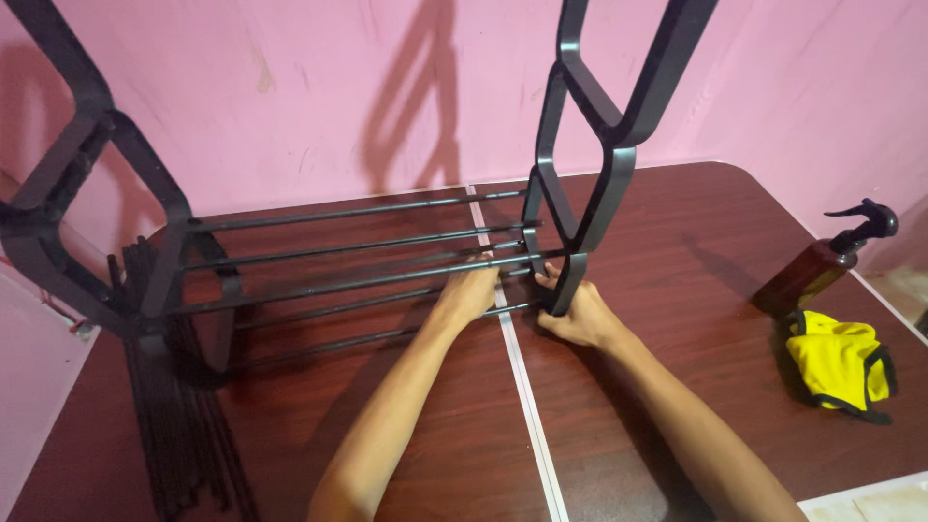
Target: The person assembles a metal rack by inserting horizontal rods into slots on two vertical frames. They align and press each rod into place, then secure the second vertical frame to complete the structure.
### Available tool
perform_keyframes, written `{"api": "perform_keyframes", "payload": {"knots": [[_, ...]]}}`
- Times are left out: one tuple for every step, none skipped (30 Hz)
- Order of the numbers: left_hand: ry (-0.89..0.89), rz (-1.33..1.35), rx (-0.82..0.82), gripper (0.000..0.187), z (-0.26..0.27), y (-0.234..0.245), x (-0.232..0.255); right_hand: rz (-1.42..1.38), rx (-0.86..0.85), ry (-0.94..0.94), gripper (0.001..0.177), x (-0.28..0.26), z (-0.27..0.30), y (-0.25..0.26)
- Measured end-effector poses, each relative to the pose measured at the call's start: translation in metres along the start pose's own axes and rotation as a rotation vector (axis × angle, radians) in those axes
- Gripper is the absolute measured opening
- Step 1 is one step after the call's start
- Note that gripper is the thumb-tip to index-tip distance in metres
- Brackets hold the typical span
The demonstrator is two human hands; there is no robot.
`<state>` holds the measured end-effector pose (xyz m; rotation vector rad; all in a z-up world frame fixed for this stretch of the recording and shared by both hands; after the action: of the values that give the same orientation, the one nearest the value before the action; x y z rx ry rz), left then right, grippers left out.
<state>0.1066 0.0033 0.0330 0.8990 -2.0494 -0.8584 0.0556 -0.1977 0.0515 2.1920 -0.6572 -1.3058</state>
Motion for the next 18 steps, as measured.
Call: {"api": "perform_keyframes", "payload": {"knots": [[0.062,-0.003,-0.066,0.012,0.001,-0.002,-0.003,-0.010,0.016,-0.039,0.073,0.002,0.002,-0.001],[0.124,-0.009,-0.129,0.012,0.000,-0.003,-0.006,0.009,0.036,0.020,0.072,0.001,0.000,-0.001],[0.061,-0.010,-0.070,0.015,-0.003,0.000,-0.005,0.029,0.056,0.079,0.071,-0.001,-0.001,-0.001],[0.000,-0.008,-0.013,0.018,-0.002,0.001,-0.003,0.049,0.072,0.135,0.070,-0.001,0.000,0.000],[-0.060,-0.006,0.043,0.022,-0.002,0.000,-0.001,0.038,0.058,0.125,0.070,0.002,0.000,0.001],[-0.052,-0.016,0.019,0.018,-0.002,-0.002,-0.004,0.022,0.049,0.115,0.070,0.003,0.000,0.001],[-0.044,-0.027,-0.006,0.015,-0.003,-0.004,-0.007,0.007,0.039,0.105,0.070,0.005,0.000,0.001],[-0.031,-0.037,-0.030,0.013,-0.002,-0.008,-0.011,0.018,0.032,0.096,0.070,0.007,0.000,-0.001],[-0.050,-0.019,-0.005,0.013,0.000,-0.010,-0.013,0.030,0.024,0.086,0.069,0.008,0.000,-0.003],[-0.072,0.001,0.023,0.014,-0.001,-0.013,-0.014,0.046,0.018,0.078,0.069,0.011,-0.001,-0.002],[-0.093,0.021,0.051,0.015,-0.002,-0.015,-0.014,0.026,0.013,0.083,0.070,0.013,-0.002,-0.001],[-0.107,0.041,0.075,0.016,-0.002,-0.015,-0.016,0.002,0.007,0.090,0.070,0.013,-0.002,-0.002],[-0.120,0.060,0.100,0.018,-0.002,-0.014,-0.016,-0.021,0.002,0.096,0.071,0.013,-0.003,-0.003],[-0.136,0.081,0.121,0.019,-0.001,-0.014,-0.015,-0.019,-0.001,0.066,0.070,0.015,-0.001,-0.004],[-0.090,0.077,0.070,0.018,0.002,-0.016,-0.015,-0.018,-0.005,0.036,0.070,0.017,0.002,-0.004],[-0.049,0.071,0.024,0.016,0.002,-0.016,-0.016,-0.014,-0.005,0.011,0.069,0.018,0.000,-0.003],[-0.008,0.065,-0.023,0.015,0.000,-0.015,-0.017,-0.045,0.026,0.100,0.072,0.013,-0.002,-0.001],[-0.021,0.072,-0.001,0.015,-0.001,-0.011,-0.015,-0.076,0.052,0.186,0.076,0.008,-0.001,0.000]]}}
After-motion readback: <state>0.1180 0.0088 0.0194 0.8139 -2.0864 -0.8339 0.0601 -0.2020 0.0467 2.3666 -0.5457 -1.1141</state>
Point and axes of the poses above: each hand's wrist, its own z-axis away from the middle knuckle, its own y-axis out of the back of the hand, x = y × z, the point moved 4 cm from there along -z, towards the middle knuckle, and after that the axes turned 14 degrees about x, right-handed, at the moved point
